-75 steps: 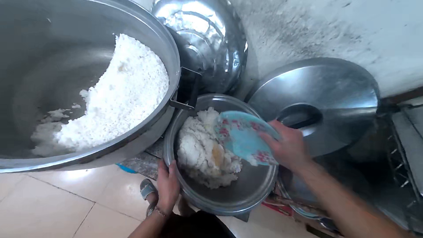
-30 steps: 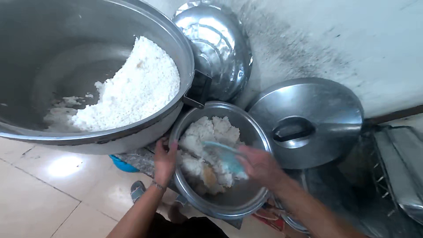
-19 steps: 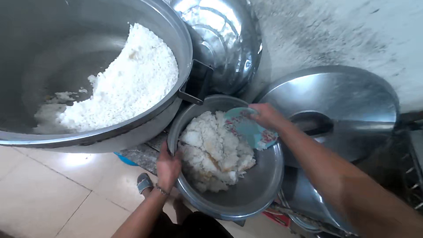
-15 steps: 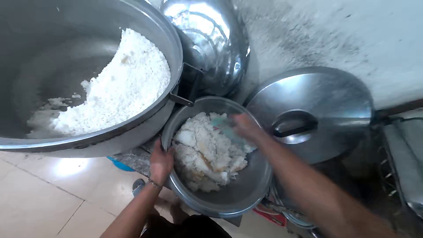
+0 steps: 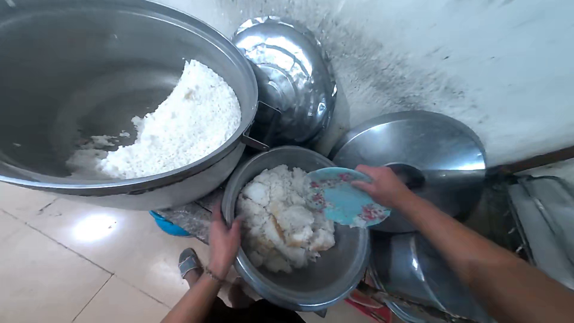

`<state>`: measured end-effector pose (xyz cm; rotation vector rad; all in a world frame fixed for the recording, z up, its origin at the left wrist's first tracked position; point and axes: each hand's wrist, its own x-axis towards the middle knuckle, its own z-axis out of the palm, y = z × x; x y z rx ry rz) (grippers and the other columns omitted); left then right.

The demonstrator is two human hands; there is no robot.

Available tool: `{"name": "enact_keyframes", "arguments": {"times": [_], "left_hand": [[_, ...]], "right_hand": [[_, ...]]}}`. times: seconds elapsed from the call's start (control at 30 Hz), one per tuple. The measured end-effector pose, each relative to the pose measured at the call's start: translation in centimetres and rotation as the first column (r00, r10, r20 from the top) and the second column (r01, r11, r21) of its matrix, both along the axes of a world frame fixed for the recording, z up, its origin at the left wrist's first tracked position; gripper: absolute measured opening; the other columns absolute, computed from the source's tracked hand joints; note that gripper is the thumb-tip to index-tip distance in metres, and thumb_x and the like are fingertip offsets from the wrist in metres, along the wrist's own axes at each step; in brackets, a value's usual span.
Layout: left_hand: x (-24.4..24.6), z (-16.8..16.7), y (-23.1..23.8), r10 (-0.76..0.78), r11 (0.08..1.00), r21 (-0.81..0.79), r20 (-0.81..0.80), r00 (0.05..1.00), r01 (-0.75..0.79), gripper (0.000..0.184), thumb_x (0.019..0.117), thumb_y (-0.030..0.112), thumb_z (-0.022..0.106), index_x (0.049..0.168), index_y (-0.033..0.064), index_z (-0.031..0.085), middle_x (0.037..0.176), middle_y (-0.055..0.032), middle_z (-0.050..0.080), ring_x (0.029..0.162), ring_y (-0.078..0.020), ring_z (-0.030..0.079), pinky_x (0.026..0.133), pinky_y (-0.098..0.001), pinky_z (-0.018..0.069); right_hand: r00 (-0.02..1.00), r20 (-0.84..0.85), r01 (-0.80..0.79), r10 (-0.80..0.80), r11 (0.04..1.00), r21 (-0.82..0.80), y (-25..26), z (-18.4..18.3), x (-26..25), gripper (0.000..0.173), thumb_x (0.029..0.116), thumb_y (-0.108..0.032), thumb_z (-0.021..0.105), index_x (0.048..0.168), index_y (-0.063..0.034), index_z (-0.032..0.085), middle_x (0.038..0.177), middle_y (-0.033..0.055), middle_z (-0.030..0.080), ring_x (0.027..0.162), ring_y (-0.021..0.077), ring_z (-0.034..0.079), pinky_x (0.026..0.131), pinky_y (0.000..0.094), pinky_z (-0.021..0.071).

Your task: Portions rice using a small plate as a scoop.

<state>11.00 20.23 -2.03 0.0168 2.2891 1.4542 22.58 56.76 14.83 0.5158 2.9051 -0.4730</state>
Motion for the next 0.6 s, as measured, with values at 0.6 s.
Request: {"name": "enact_keyframes", "arguments": {"times": [0.6], "left_hand": [[-3.0,0.0,0.7,-0.093,0.990,-0.110,-0.011,0.996,0.091,0.051,0.0993,0.024,0.069,0.146,0.0119,0.050,0.115,-0.0187,0.069,0.101,-0.0336,0.070,0.089,-0.0605,0.0549]], "right_hand": [[0.945,-0.253,-0.190,0.207,0.977,0.093,-3.3,1.6,3.7,0.023,0.0955,-0.021,0.059,0.102,-0.0048,0.074,0.089,0.0080,0.073,0.080,0.0207,0.072,0.073,0.0448,0.0608]]}}
